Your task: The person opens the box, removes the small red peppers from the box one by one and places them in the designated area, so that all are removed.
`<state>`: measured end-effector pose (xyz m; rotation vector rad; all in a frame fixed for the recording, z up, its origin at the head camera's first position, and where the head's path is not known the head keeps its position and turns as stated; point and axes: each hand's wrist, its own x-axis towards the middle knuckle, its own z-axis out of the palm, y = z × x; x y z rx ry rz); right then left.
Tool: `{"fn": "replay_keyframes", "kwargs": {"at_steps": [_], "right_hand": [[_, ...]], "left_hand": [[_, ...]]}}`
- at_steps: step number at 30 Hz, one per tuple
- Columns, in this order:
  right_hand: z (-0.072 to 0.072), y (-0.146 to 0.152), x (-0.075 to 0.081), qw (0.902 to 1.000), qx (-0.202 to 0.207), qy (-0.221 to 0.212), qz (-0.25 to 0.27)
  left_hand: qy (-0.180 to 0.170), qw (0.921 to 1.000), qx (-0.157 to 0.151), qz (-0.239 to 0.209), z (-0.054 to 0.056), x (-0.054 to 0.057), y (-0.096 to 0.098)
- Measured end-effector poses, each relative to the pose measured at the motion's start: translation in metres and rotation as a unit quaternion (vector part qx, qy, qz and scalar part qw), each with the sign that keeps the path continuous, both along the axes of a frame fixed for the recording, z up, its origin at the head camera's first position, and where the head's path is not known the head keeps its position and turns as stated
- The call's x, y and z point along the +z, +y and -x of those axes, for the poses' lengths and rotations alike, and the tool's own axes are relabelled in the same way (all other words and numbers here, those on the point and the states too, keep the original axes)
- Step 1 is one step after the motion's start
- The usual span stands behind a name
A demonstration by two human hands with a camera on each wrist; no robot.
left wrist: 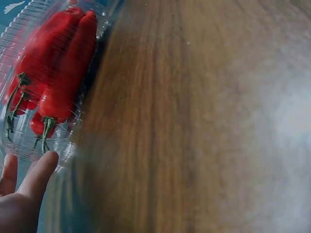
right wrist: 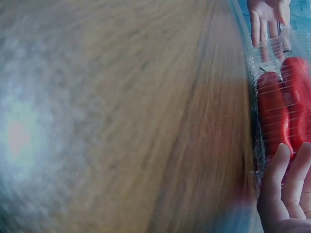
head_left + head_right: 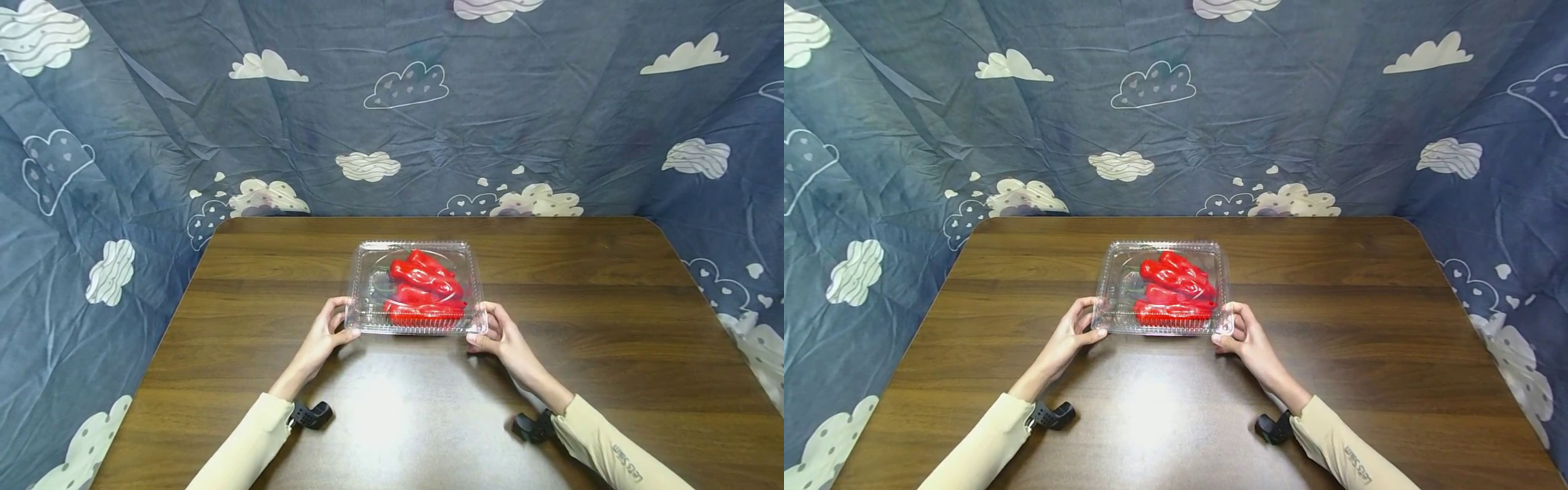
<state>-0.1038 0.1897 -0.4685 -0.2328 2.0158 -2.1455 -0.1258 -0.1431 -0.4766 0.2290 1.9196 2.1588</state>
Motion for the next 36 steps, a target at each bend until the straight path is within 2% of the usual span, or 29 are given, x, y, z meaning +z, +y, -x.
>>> {"fn": "replay_keyframes", "kwargs": {"at_steps": [9, 19, 22, 26, 28, 30, 36], "right_hand": [[0.000, 0.002, 0.000, 0.9996, 0.002, -0.022, 0.021], [-0.001, 0.001, 0.001, 0.9990, -0.012, -0.029, 0.031], [-0.001, 0.000, 0.003, 0.9993, -0.007, -0.023, 0.030], [0.001, -0.001, 0.006, 0.9998, 0.002, 0.000, 0.018], [0.002, 0.000, 0.007, 0.9999, 0.006, 0.006, 0.012], [0.002, 0.001, 0.007, 0.9998, 0.014, 0.007, 0.010], [0.002, 0.002, 0.010, 0.9995, 0.030, 0.005, 0.001]], "left_hand": [[-0.002, 0.9990, 0.044, 0.008, -0.002, 0.000, 0.003], [0.017, 0.9959, 0.086, 0.022, -0.004, 0.001, 0.008], [0.040, 0.9937, 0.095, 0.044, -0.003, 0.003, 0.012], [0.089, 0.9830, 0.093, 0.131, -0.002, 0.010, 0.015], [0.101, 0.9772, 0.089, 0.165, -0.003, 0.012, 0.016], [0.101, 0.9751, 0.086, 0.178, -0.004, 0.016, 0.016], [0.085, 0.9780, 0.060, 0.181, -0.011, 0.045, 0.014]]}}
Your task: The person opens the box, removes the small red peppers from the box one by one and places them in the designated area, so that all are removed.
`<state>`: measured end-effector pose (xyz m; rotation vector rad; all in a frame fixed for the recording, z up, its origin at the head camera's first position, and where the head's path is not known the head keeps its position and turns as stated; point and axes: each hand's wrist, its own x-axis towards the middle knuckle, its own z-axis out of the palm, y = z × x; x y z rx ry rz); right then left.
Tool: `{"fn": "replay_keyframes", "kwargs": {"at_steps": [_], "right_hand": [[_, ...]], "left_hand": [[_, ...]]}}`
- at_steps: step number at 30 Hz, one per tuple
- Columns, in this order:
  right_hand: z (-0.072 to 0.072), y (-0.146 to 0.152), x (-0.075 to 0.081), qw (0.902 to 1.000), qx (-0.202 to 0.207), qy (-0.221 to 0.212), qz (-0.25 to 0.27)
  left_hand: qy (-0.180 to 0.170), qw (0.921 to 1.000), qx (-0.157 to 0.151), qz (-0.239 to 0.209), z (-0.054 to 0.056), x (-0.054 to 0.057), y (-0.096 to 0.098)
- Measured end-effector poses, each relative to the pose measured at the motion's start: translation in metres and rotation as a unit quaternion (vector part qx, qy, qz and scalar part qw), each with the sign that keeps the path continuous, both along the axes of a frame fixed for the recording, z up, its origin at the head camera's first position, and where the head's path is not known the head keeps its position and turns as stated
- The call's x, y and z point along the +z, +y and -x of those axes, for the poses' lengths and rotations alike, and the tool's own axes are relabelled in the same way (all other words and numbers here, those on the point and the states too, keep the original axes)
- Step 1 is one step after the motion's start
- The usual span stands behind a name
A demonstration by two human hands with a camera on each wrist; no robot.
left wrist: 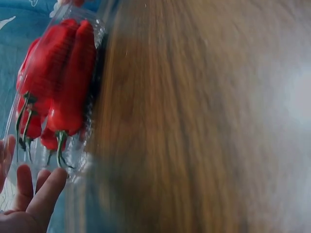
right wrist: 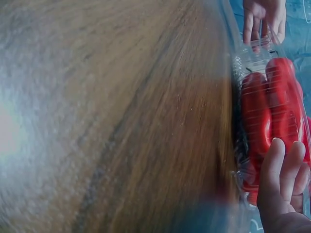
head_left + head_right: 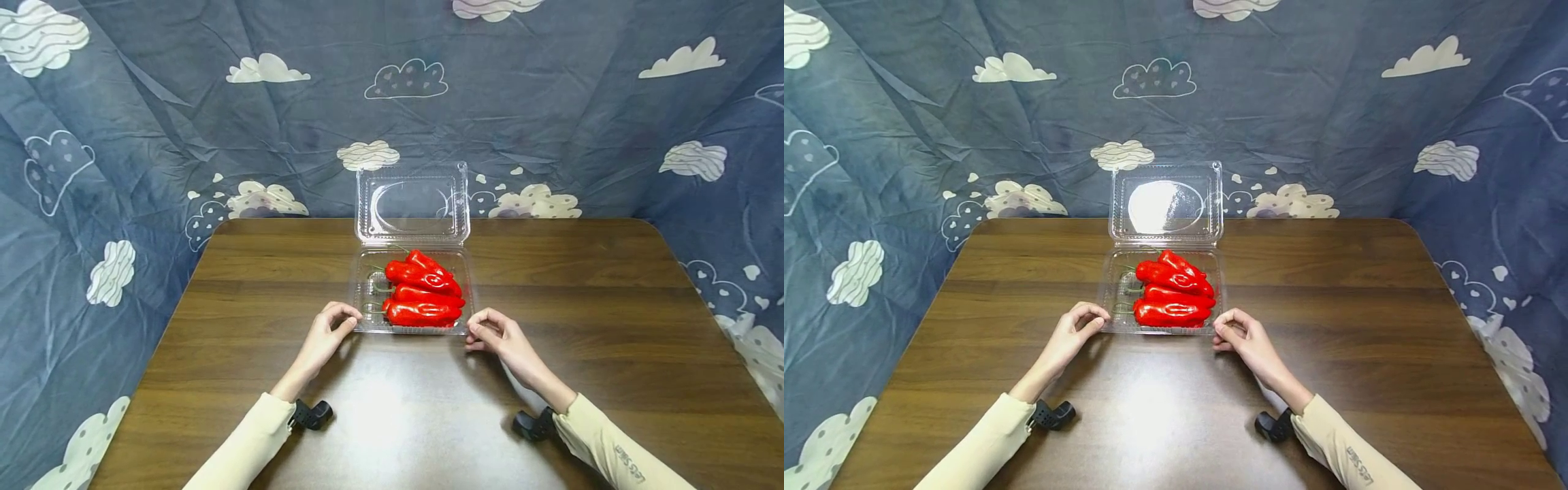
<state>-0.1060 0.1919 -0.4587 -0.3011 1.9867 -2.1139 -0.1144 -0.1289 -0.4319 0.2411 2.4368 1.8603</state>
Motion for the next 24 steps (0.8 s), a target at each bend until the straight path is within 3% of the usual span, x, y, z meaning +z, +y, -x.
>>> {"fn": "replay_keyframes", "kwargs": {"at_steps": [3, 7, 14, 24], "right_hand": [[0.001, 0.001, 0.000, 0.9999, 0.004, 0.005, -0.009], [0.002, 0.002, -0.002, 0.9998, 0.006, 0.014, -0.016], [0.007, 0.004, -0.003, 0.9994, -0.008, 0.020, -0.029], [0.015, 0.007, 0.000, 0.9981, -0.035, 0.016, -0.047]], "left_hand": [[-0.007, 0.9999, -0.013, -0.004, 0.000, 0.006, -0.001], [-0.006, 0.9996, -0.025, -0.009, 0.002, 0.004, -0.003], [-0.007, 0.9990, -0.034, -0.030, 0.016, -0.027, -0.012], [0.000, 0.9981, -0.040, -0.046, 0.029, -0.031, -0.017]]}}
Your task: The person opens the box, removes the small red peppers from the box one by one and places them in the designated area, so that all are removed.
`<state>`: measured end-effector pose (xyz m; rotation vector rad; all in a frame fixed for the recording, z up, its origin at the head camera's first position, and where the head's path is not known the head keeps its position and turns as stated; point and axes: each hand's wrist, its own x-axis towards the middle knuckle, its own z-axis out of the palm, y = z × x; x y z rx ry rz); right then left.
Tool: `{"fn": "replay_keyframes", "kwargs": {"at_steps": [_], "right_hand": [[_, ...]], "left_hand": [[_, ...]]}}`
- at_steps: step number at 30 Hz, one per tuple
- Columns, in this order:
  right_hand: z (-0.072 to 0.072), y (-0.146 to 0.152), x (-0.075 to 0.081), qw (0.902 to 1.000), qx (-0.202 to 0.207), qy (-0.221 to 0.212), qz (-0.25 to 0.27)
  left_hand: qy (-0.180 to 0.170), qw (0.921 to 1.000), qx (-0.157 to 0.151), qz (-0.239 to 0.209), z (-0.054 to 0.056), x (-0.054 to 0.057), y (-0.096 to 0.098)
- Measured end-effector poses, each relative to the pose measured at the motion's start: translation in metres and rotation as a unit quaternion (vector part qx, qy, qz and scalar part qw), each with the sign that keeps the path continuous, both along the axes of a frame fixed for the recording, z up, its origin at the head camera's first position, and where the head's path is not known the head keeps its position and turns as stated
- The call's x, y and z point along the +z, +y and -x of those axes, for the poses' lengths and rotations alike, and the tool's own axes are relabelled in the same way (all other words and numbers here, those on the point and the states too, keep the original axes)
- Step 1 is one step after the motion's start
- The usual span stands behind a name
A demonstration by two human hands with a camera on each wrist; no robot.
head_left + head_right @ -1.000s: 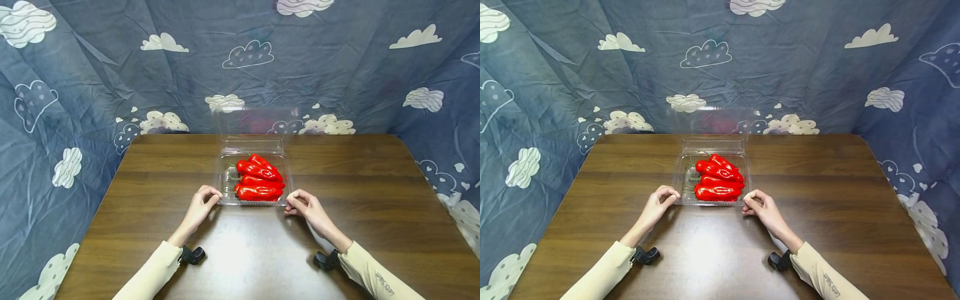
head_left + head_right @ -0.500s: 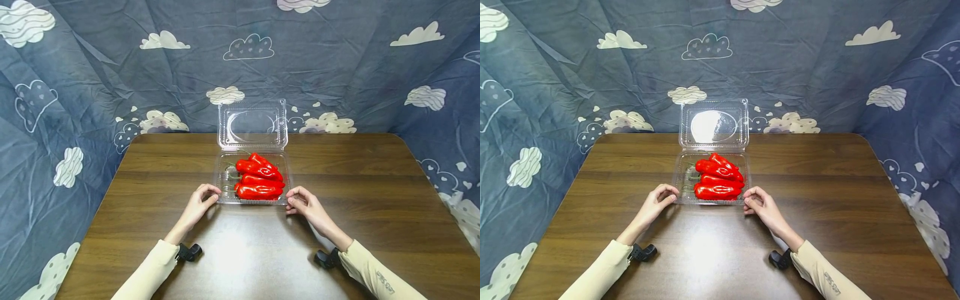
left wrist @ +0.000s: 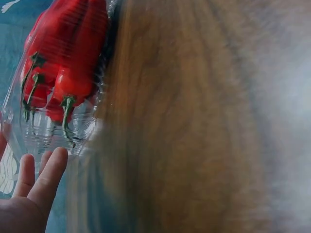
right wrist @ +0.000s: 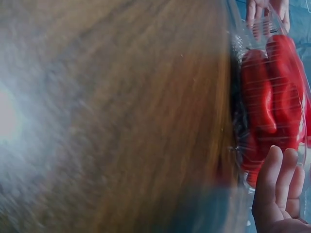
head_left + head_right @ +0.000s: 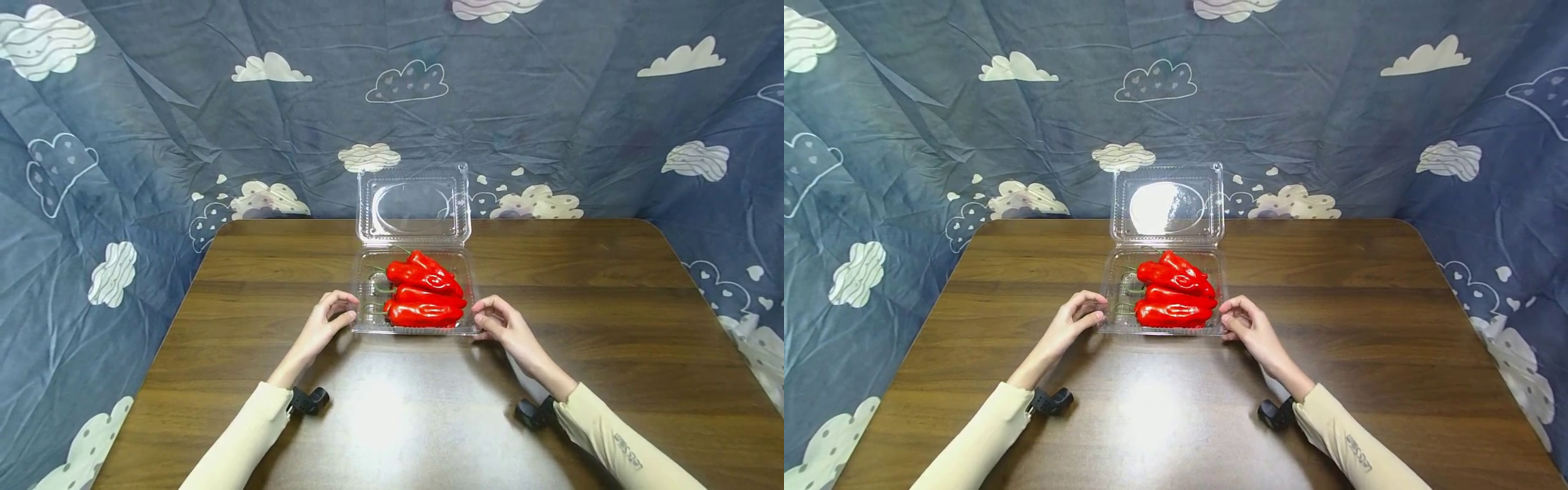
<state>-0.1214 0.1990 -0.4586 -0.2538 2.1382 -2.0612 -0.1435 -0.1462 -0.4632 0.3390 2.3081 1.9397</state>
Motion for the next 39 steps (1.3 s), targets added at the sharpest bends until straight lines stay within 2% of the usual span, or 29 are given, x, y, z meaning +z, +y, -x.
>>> {"fn": "replay_keyframes", "kwargs": {"at_steps": [5, 9, 11, 13, 17, 18, 20, 23, 31, 39], "right_hand": [[0.005, 0.002, 0.003, 0.9999, -0.012, 0.002, -0.002], [0.013, 0.007, -0.001, 0.9996, -0.011, 0.008, 0.025], [0.020, 0.012, -0.011, 0.9992, -0.005, 0.014, 0.036], [0.022, 0.014, -0.009, 0.9994, -0.010, 0.010, 0.031], [0.026, 0.016, 0.000, 0.9991, -0.022, 0.004, 0.035], [0.026, 0.014, 0.006, 0.9992, -0.026, 0.004, 0.031], [0.028, 0.016, 0.007, 0.9991, -0.027, 0.006, 0.031], [0.032, 0.017, 0.010, 0.9990, -0.029, 0.012, 0.030], [0.040, 0.017, 0.018, 0.9984, -0.036, 0.025, 0.037], [0.044, 0.013, 0.024, 0.9982, -0.032, 0.037, 0.035]], "left_hand": [[-0.003, 0.9997, -0.005, -0.023, 0.010, 0.001, 0.000], [-0.008, 0.9992, -0.007, -0.039, 0.019, 0.002, 0.001], [-0.014, 0.9986, -0.010, -0.050, 0.021, 0.006, 0.002], [-0.023, 0.9980, -0.012, -0.057, 0.021, 0.014, 0.004], [-0.039, 0.9966, -0.016, -0.071, 0.028, 0.016, 0.005], [-0.037, 0.9964, -0.016, -0.074, 0.031, 0.012, 0.005], [-0.037, 0.9957, -0.018, -0.083, 0.039, 0.002, 0.004], [-0.034, 0.9955, -0.020, -0.086, 0.045, -0.002, 0.004], [-0.031, 0.9943, -0.039, -0.095, 0.056, -0.004, 0.005], [-0.058, 0.9898, -0.064, -0.114, 0.061, -0.006, 0.006]]}}
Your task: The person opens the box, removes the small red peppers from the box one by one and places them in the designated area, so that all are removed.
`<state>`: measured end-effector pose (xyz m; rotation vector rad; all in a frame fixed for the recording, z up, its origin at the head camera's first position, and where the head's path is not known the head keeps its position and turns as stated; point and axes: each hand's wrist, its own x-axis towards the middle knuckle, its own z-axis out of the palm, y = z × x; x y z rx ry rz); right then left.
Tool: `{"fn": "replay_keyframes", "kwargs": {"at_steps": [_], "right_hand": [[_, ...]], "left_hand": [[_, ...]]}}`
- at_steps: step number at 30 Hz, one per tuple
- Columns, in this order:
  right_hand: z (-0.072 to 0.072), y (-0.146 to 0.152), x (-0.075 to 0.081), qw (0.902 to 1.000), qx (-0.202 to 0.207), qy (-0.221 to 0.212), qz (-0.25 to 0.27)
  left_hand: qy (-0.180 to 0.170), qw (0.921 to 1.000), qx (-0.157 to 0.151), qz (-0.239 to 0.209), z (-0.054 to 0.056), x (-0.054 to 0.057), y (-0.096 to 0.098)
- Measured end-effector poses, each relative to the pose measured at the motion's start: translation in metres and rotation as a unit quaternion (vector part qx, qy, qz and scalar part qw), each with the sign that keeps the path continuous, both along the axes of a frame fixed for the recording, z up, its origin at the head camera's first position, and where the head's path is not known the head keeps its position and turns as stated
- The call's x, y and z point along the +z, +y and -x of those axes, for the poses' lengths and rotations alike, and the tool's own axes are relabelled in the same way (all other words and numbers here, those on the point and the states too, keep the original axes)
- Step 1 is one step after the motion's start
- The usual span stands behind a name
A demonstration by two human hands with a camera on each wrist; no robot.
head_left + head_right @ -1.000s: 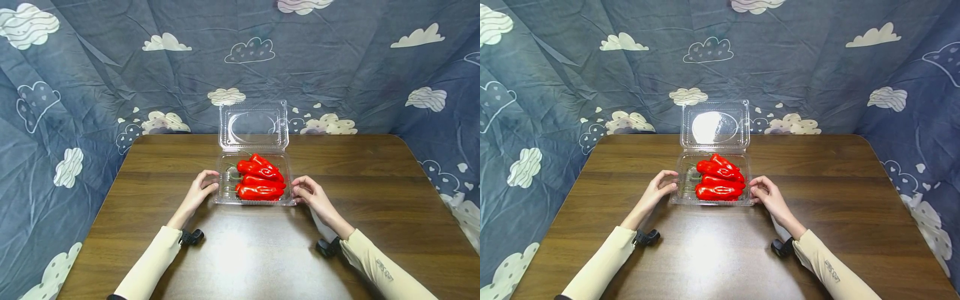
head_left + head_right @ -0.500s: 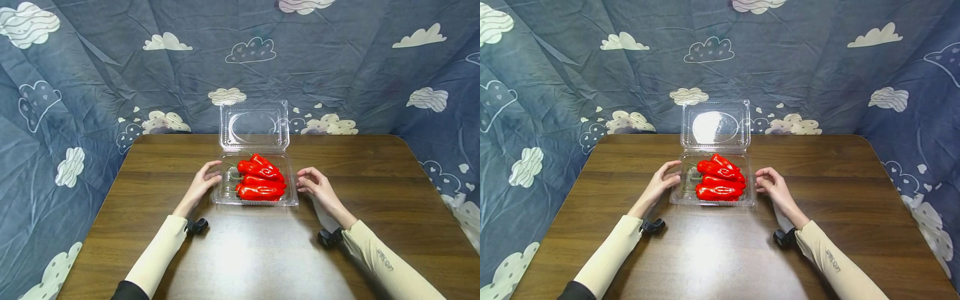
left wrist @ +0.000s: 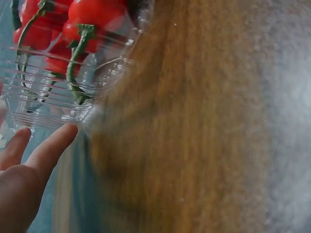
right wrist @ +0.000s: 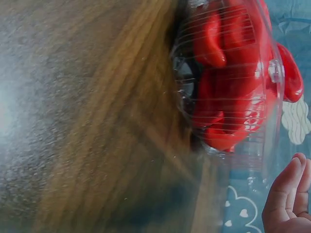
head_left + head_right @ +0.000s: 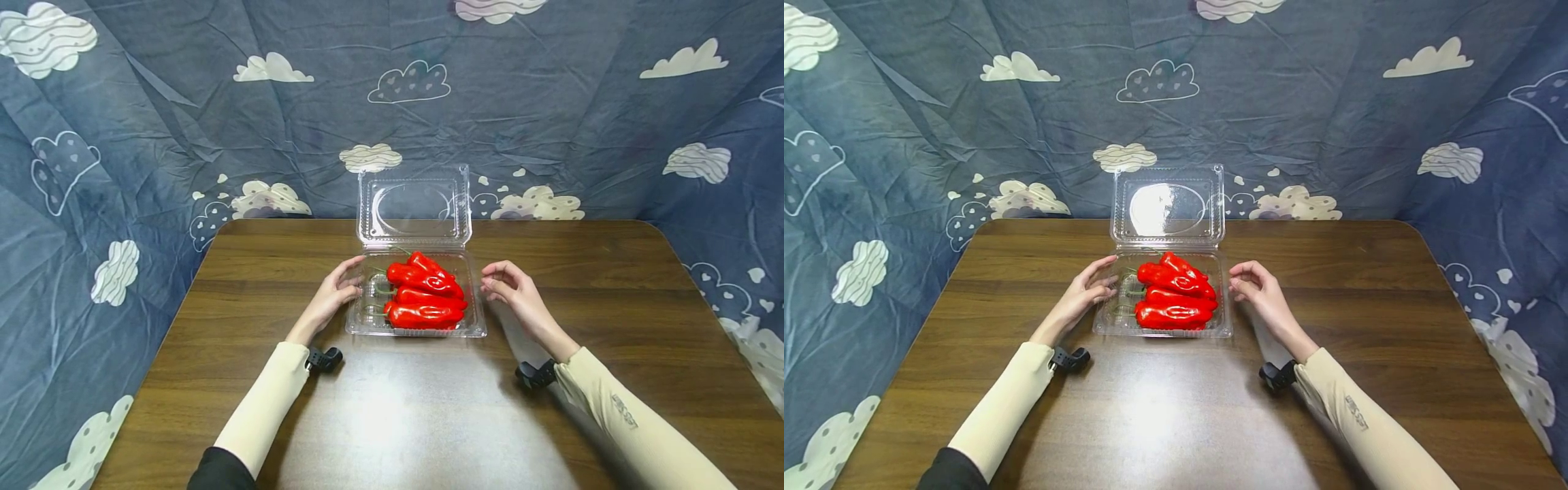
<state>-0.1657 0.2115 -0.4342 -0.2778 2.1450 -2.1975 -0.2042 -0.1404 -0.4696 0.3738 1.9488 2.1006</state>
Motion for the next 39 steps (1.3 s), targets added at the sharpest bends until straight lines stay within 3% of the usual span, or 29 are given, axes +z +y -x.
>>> {"fn": "replay_keyframes", "kwargs": {"at_steps": [18, 29, 39], "right_hand": [[0.006, -0.017, 0.007, 0.9988, 0.043, 0.004, -0.022], [0.007, -0.030, 0.004, 0.9950, 0.082, 0.007, -0.057], [0.004, -0.036, 0.001, 0.9968, 0.041, 0.015, -0.068]], "left_hand": [[0.018, 0.9985, -0.050, 0.014, -0.009, -0.003, -0.015], [0.015, 0.9976, -0.065, 0.020, -0.021, -0.002, -0.026], [0.012, 0.9971, -0.071, 0.026, -0.030, -0.003, -0.034]]}}
